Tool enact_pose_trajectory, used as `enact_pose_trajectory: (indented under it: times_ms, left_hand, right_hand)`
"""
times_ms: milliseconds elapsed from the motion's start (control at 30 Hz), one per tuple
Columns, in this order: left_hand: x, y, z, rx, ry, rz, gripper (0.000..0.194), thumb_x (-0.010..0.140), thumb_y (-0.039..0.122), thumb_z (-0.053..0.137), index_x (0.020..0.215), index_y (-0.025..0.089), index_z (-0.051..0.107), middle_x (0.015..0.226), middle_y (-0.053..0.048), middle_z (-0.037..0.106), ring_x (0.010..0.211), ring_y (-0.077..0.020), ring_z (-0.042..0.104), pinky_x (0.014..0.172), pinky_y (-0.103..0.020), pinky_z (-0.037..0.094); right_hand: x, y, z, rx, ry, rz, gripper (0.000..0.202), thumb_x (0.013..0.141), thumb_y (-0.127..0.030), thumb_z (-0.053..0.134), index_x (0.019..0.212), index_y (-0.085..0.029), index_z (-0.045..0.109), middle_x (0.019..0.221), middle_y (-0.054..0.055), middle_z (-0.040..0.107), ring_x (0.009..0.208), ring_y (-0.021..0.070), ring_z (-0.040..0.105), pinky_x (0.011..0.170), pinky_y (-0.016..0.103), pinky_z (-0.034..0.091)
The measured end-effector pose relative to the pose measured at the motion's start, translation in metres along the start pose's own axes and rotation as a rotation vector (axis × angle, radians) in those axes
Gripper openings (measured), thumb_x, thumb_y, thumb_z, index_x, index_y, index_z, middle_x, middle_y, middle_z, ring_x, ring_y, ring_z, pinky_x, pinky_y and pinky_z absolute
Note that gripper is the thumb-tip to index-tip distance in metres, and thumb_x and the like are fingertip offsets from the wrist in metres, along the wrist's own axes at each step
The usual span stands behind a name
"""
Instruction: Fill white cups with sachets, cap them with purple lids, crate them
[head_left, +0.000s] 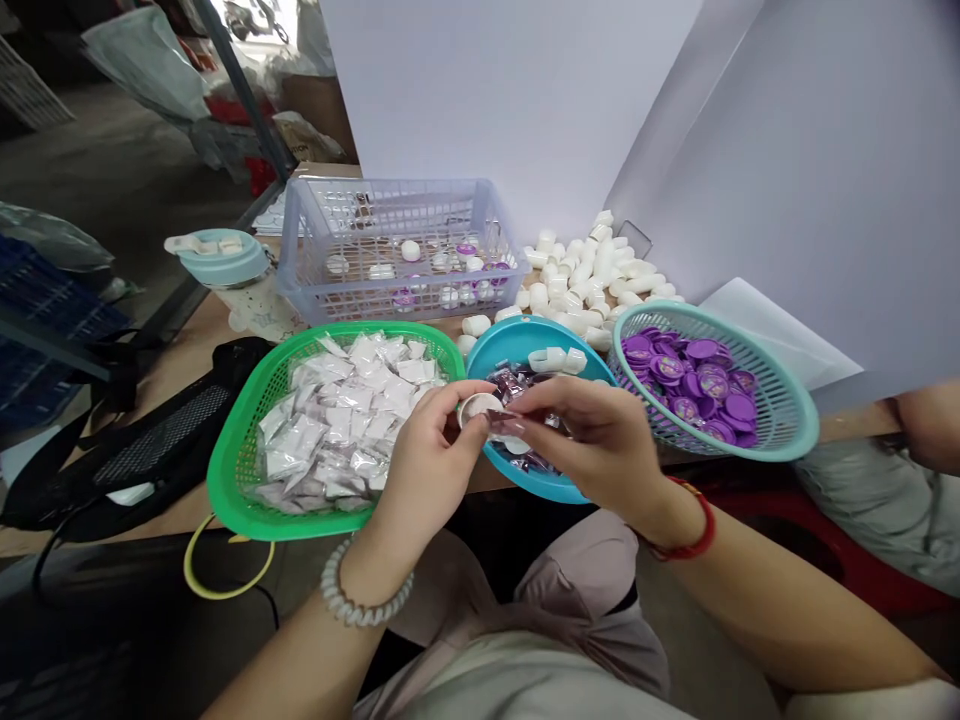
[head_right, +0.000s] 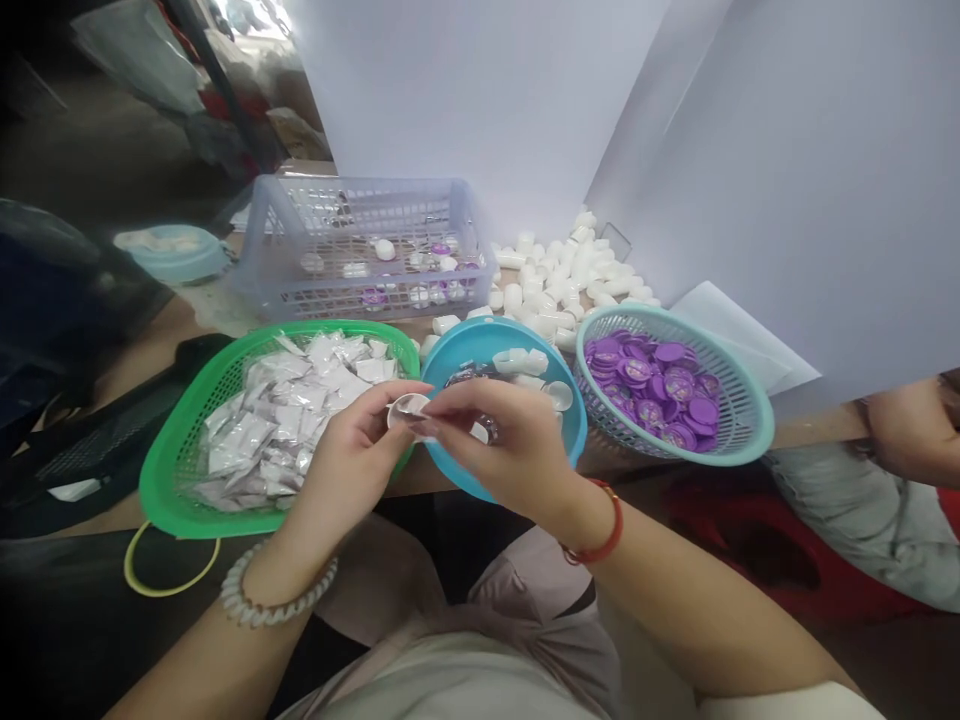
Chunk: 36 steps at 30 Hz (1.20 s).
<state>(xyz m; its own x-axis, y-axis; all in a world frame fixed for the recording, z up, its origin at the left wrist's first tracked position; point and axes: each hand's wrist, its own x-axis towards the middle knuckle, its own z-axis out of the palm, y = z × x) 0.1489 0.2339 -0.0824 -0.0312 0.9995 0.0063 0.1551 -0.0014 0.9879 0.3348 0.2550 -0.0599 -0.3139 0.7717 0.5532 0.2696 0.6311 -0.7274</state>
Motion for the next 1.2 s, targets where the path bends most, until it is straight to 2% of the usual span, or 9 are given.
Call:
enact_pose_trajectory:
  times_ms: [233,400,500,633,733,800,933,1033,1200]
  left_hand:
    - [-0.016,0.014,0.010,-0.509,-0.242,-0.277,0.055,0.081,0.036,0.083,0.135,0.026,0.074,0.121,-0.007,0.078,0.110,-0.0248,0.070,0.088,-0.032,0.060]
    - [-0.020,0.019,0.018,-0.602,-0.191,-0.318,0.057,0.081,0.046,0.089,0.132,0.023,0.075,0.107,-0.007,0.080,0.086,-0.0161,0.070,0.076,-0.024,0.060]
    - [-0.020,0.018,0.022,-0.615,-0.158,-0.285,0.060,0.079,0.044,0.091,0.132,0.026,0.071,0.101,-0.004,0.081,0.082,-0.0143,0.071,0.069,-0.019,0.059]
    - [-0.019,0.014,0.017,-0.580,-0.142,-0.247,0.042,0.080,0.044,0.092,0.111,0.028,0.068,0.117,-0.004,0.081,0.088,-0.0172,0.077,0.073,-0.025,0.066]
    - [-0.018,0.013,0.008,-0.539,-0.183,-0.237,0.034,0.075,0.041,0.095,0.097,0.023,0.075,0.121,-0.005,0.081,0.094,-0.0200,0.079,0.079,-0.028,0.068]
    - [-0.018,0.014,0.005,-0.512,-0.183,-0.240,0.035,0.072,0.040,0.097,0.098,0.022,0.081,0.102,-0.005,0.083,0.084,-0.0172,0.078,0.076,-0.024,0.067]
    - [-0.017,0.018,0.004,-0.518,-0.095,-0.197,0.046,0.065,0.035,0.101,0.107,0.025,0.083,0.088,-0.001,0.081,0.075,-0.0118,0.070,0.070,-0.018,0.062]
    - [-0.017,0.020,0.006,-0.541,-0.053,-0.151,0.037,0.061,0.025,0.102,0.093,0.024,0.082,0.092,-0.001,0.082,0.075,-0.0103,0.068,0.068,-0.016,0.058]
    - [-0.016,0.021,0.010,-0.578,-0.089,-0.218,0.028,0.064,0.019,0.095,0.090,0.022,0.086,0.077,0.000,0.077,0.073,-0.0099,0.067,0.069,-0.015,0.056]
  right_hand:
    - [-0.008,0.009,0.007,-0.261,0.145,-0.129,0.016,0.097,-0.026,0.069,0.082,-0.028,0.076,0.087,0.005,0.074,0.081,0.0204,0.072,0.077,0.040,0.062]
    - [-0.024,-0.005,-0.001,-0.312,0.047,-0.195,0.011,0.091,-0.031,0.072,0.097,-0.027,0.080,0.102,0.010,0.064,0.092,0.0244,0.067,0.082,0.044,0.062]
    - [-0.032,-0.005,-0.027,-0.292,0.010,-0.156,0.014,0.094,-0.037,0.071,0.104,-0.033,0.079,0.110,0.008,0.066,0.098,0.0263,0.068,0.086,0.046,0.062]
    - [-0.026,0.044,-0.106,-0.496,0.208,0.196,0.018,0.095,-0.041,0.071,0.089,-0.025,0.075,0.101,0.008,0.071,0.092,0.0269,0.070,0.081,0.043,0.061]
    - [-0.012,0.105,-0.170,-1.019,-0.177,0.573,0.032,0.092,-0.032,0.070,0.121,-0.021,0.078,0.122,0.013,0.076,0.114,0.0317,0.070,0.098,0.042,0.055]
    - [-0.004,0.140,-0.198,-1.084,-0.275,0.668,0.046,0.084,-0.026,0.079,0.129,-0.017,0.077,0.128,0.016,0.076,0.118,0.0340,0.069,0.101,0.040,0.053]
    - [0.002,0.177,-0.216,-1.117,-0.332,0.767,0.038,0.078,-0.028,0.085,0.114,-0.016,0.083,0.114,0.017,0.080,0.107,0.0363,0.073,0.090,0.040,0.054]
    - [0.000,0.185,-0.217,-1.127,-0.328,0.776,0.024,0.085,-0.029,0.079,0.104,-0.016,0.084,0.107,0.017,0.081,0.102,0.0378,0.074,0.086,0.042,0.054]
    - [-0.001,0.195,-0.220,-1.036,-0.327,0.713,0.040,0.077,-0.014,0.082,0.117,-0.015,0.080,0.109,0.017,0.080,0.101,0.0370,0.074,0.086,0.042,0.055]
